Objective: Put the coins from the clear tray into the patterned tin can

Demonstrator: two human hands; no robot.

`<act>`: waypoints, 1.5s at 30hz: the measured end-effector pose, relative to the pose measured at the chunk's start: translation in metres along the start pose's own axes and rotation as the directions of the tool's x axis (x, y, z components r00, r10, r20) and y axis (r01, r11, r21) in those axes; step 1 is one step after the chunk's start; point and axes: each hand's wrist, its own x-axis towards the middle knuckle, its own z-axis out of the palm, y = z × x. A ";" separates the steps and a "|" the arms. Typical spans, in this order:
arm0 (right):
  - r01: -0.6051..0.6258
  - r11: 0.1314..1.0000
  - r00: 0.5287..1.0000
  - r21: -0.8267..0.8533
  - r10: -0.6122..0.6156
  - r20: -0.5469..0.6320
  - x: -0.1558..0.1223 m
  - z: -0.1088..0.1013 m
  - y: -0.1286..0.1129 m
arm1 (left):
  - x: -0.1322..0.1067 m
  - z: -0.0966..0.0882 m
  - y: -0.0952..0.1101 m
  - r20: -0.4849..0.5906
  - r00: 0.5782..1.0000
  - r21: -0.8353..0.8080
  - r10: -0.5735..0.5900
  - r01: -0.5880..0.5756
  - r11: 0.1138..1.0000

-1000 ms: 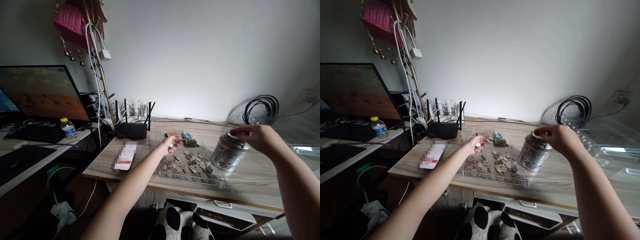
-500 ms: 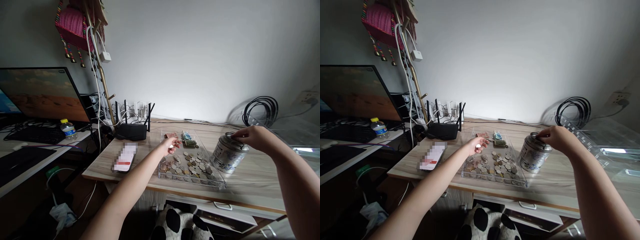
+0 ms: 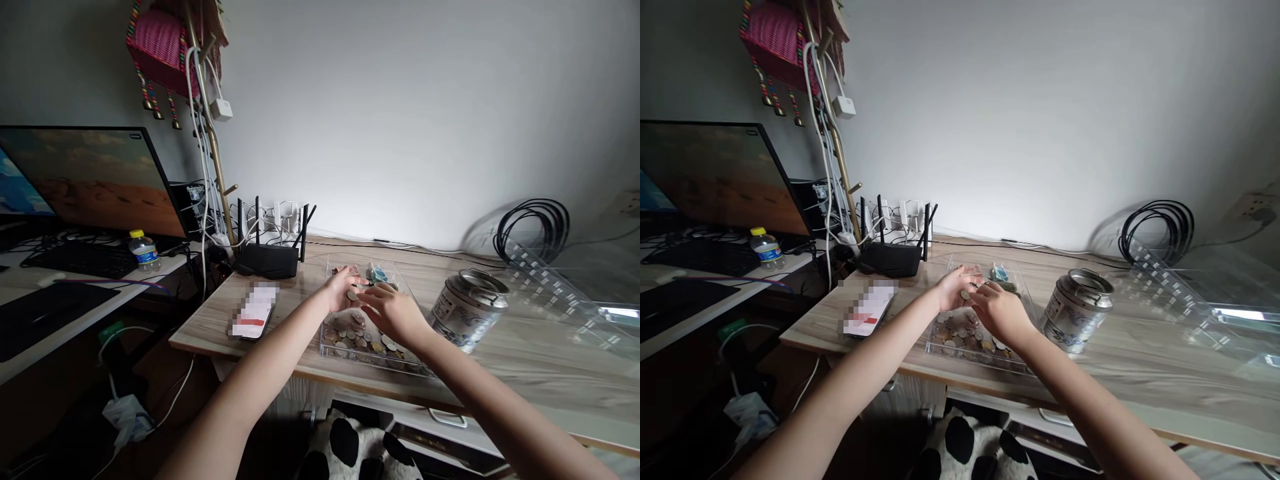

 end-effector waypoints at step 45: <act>-0.684 0.719 0.725 0.128 0.689 0.002 -0.065 -0.078 0.149 | 0.003 -0.004 0.003 -0.121 0.967 0.317 0.223 -0.175 0.932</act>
